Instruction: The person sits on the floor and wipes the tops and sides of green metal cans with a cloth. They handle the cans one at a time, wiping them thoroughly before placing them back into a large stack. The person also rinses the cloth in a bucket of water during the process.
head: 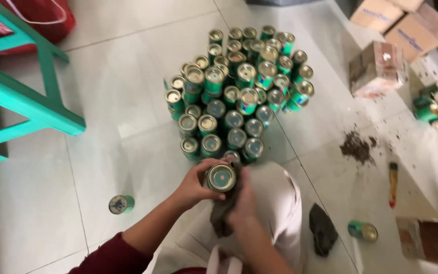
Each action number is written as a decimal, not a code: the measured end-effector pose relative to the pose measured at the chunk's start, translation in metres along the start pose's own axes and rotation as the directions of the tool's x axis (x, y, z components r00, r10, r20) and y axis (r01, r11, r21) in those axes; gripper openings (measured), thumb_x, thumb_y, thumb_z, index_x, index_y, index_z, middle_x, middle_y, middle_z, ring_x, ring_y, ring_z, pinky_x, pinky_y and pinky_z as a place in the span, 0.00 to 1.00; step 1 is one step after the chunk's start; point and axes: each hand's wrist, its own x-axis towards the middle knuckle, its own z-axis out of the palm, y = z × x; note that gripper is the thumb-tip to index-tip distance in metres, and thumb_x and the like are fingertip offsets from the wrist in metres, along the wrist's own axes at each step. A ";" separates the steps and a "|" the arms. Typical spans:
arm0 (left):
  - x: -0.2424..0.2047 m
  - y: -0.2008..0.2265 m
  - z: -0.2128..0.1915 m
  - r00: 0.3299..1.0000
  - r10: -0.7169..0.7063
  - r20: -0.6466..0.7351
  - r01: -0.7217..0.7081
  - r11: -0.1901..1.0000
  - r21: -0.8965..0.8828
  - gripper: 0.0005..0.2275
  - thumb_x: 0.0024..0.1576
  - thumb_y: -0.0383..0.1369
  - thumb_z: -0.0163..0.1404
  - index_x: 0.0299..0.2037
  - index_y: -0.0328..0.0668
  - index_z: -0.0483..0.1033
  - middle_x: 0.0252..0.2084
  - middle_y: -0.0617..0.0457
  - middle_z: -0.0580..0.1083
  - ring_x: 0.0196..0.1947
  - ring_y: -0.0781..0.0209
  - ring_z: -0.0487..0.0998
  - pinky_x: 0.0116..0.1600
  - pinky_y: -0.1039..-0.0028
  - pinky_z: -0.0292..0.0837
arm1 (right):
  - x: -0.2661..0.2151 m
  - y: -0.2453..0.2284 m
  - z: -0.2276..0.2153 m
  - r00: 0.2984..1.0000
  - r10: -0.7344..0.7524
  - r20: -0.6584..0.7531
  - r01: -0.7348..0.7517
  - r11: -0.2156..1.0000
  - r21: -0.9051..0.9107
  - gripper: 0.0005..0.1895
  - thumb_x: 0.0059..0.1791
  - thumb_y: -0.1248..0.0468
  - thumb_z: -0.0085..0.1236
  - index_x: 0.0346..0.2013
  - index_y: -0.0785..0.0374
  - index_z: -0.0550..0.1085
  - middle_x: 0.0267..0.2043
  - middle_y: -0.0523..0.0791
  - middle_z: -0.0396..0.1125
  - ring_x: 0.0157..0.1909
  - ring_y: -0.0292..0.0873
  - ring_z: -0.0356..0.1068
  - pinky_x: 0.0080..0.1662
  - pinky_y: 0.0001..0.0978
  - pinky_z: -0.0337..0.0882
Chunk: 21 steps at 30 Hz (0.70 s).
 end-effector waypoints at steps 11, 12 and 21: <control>0.069 0.032 -0.068 0.797 0.223 -0.561 0.044 0.906 0.421 0.23 0.33 0.32 0.58 0.42 0.51 0.67 0.41 0.55 0.65 0.45 0.62 0.66 0.47 0.75 0.63 | 0.070 0.051 -0.026 0.932 0.291 0.216 -0.283 0.957 -0.069 0.25 0.43 0.53 0.42 0.48 0.68 0.64 0.43 0.50 0.63 0.44 0.43 0.63 0.51 0.32 0.62; 0.081 0.029 -0.075 0.795 0.188 -0.576 0.096 0.900 0.426 0.23 0.32 0.31 0.57 0.42 0.52 0.68 0.40 0.53 0.61 0.46 0.60 0.64 0.48 0.75 0.65 | 0.082 0.053 -0.036 0.916 0.328 0.231 -0.324 0.944 -0.057 0.27 0.42 0.52 0.45 0.47 0.69 0.65 0.41 0.49 0.64 0.44 0.42 0.63 0.51 0.28 0.62; 0.133 -0.016 -0.096 0.792 0.107 -0.602 0.356 0.719 0.596 0.23 0.34 0.36 0.52 0.42 0.41 0.67 0.40 0.49 0.68 0.41 0.52 0.68 0.38 0.64 0.65 | 0.096 0.050 -0.045 0.901 0.345 0.263 -0.343 0.938 -0.055 0.26 0.44 0.48 0.41 0.43 0.68 0.66 0.36 0.49 0.66 0.41 0.46 0.65 0.41 0.29 0.67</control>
